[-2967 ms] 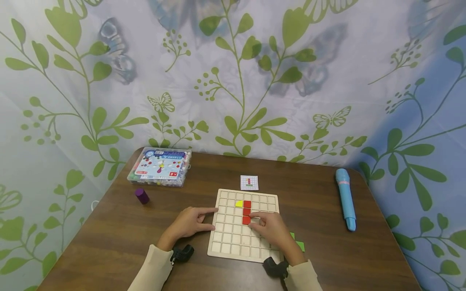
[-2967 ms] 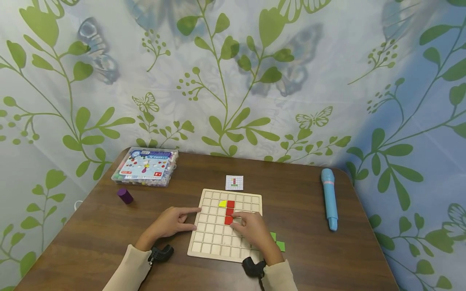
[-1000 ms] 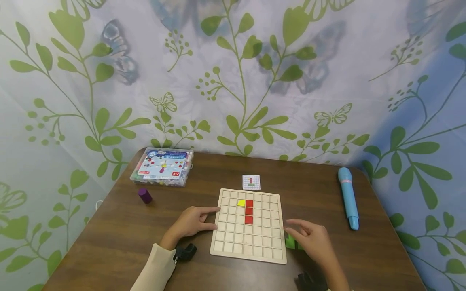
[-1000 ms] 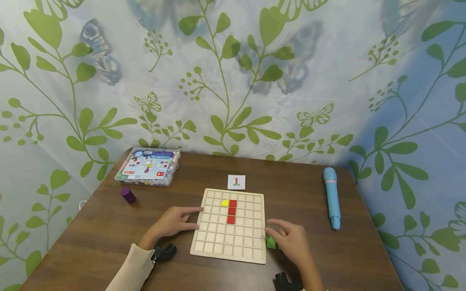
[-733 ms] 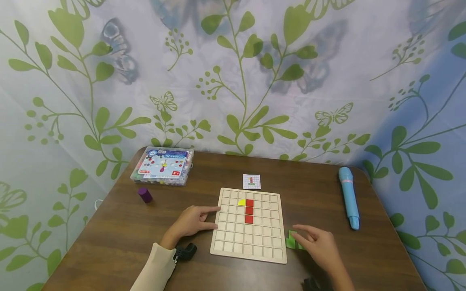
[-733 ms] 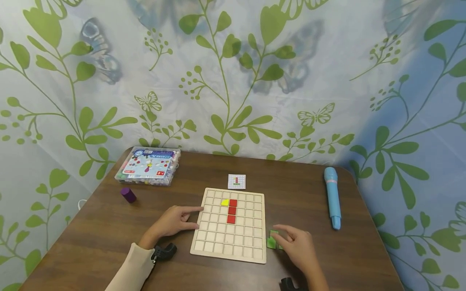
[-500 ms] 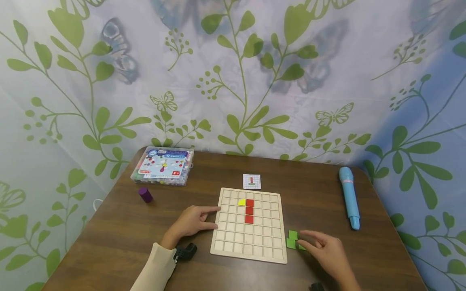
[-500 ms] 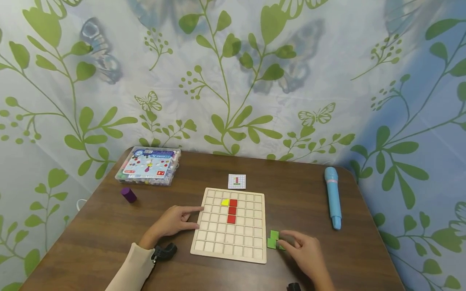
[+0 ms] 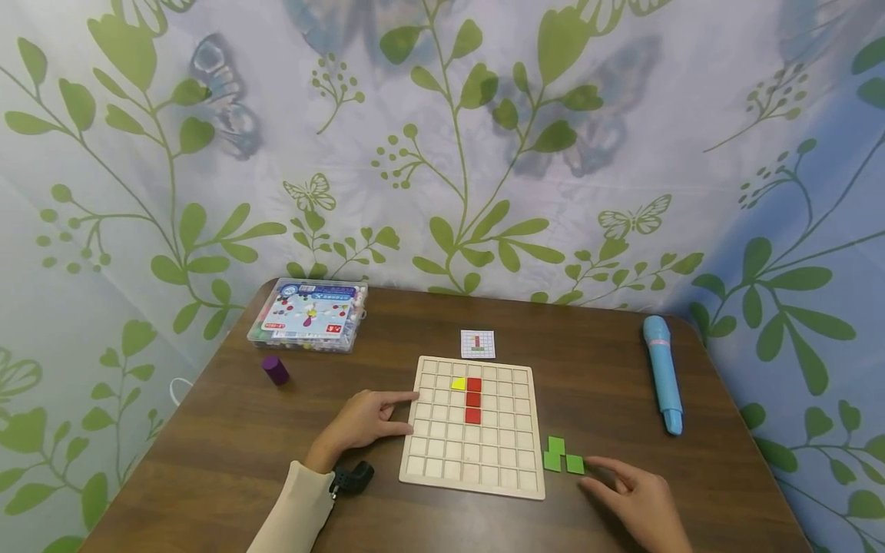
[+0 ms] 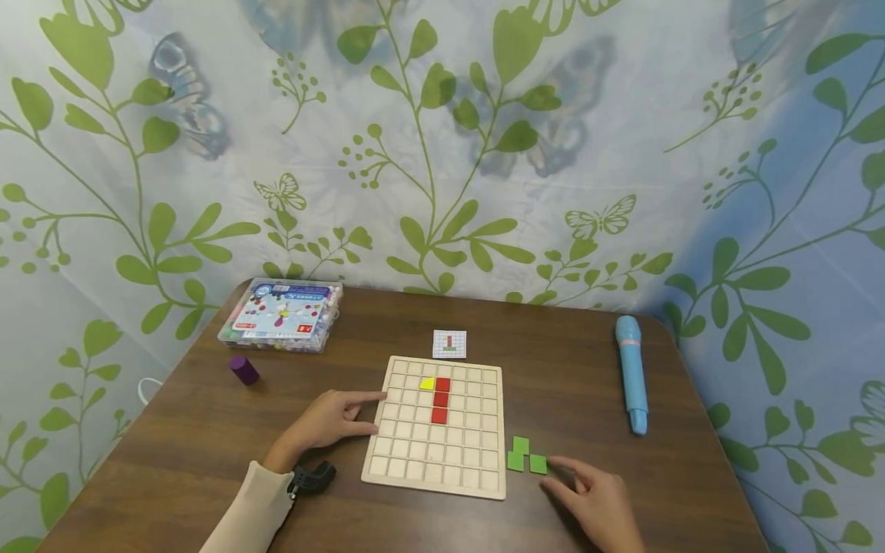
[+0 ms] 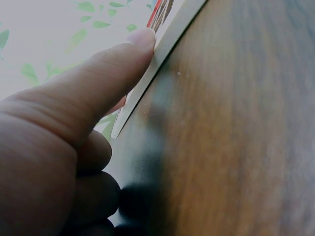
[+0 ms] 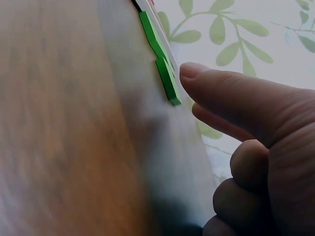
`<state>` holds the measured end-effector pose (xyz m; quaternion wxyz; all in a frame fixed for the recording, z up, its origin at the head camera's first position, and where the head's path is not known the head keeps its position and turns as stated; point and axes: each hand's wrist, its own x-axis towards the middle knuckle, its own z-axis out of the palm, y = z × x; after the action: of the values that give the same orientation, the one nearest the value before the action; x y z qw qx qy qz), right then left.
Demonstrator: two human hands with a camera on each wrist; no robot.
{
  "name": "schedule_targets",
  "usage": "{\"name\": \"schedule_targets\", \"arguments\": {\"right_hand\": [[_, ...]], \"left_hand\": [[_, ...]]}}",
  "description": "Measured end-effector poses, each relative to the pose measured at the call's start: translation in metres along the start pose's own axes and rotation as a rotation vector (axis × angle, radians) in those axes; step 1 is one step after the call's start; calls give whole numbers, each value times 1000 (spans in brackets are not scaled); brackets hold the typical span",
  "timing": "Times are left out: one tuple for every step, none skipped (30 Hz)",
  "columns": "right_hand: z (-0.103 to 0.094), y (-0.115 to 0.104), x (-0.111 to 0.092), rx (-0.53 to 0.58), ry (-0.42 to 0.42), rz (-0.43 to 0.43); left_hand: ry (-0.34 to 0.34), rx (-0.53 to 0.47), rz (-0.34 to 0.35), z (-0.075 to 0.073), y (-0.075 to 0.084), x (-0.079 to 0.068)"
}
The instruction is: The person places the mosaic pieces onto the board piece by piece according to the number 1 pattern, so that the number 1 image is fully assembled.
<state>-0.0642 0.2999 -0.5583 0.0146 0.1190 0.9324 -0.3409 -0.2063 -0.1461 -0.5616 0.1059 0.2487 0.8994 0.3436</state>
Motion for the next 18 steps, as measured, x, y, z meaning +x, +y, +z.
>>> {"name": "schedule_targets", "arguments": {"right_hand": [[-1,1,0,-11,-4,1],[-2,1,1,-19,-6,-1],[-2,1,2,-24,-11,-6],[-3,1,3,-30,-13,-14],[-3,1,3,-36,-16,-21],[-3,1,4,-37,-17,-26],[-3,1,5,-38,-21,-27],[-3,1,5,-39,-24,-29],[-3,1,6,-38,-27,-29],[-3,1,6,-43,-28,-30],[-2,1,6,-47,-31,-33],[-2,0,6,-48,-36,-34],[-1,0,6,-50,-40,-34],[-1,0,7,-52,-41,-38],[-1,-1,7,-52,-42,-37],[0,-1,7,-51,-43,-37],[0,-1,7,-48,-44,-35],[1,-1,7,-47,-43,-34]], "left_hand": [[-1,-1,0,0,0,0],[-1,-1,0,0,1,1],[1,1,2,0,1,1],[2,2,4,-1,1,1],[1,2,3,-1,1,1],[2,2,5,-1,1,2],[1,4,5,-1,2,2],[2,8,5,-1,2,2],[3,9,7,-1,2,2],[3,12,6,-1,2,2],[4,13,7,-1,2,2],[6,13,9,-1,2,2],[7,16,9,-1,1,2],[8,16,11,-1,1,2],[9,14,12,-1,1,2],[8,13,12,0,1,1],[7,12,12,0,1,1],[7,11,13,0,1,1]]}}
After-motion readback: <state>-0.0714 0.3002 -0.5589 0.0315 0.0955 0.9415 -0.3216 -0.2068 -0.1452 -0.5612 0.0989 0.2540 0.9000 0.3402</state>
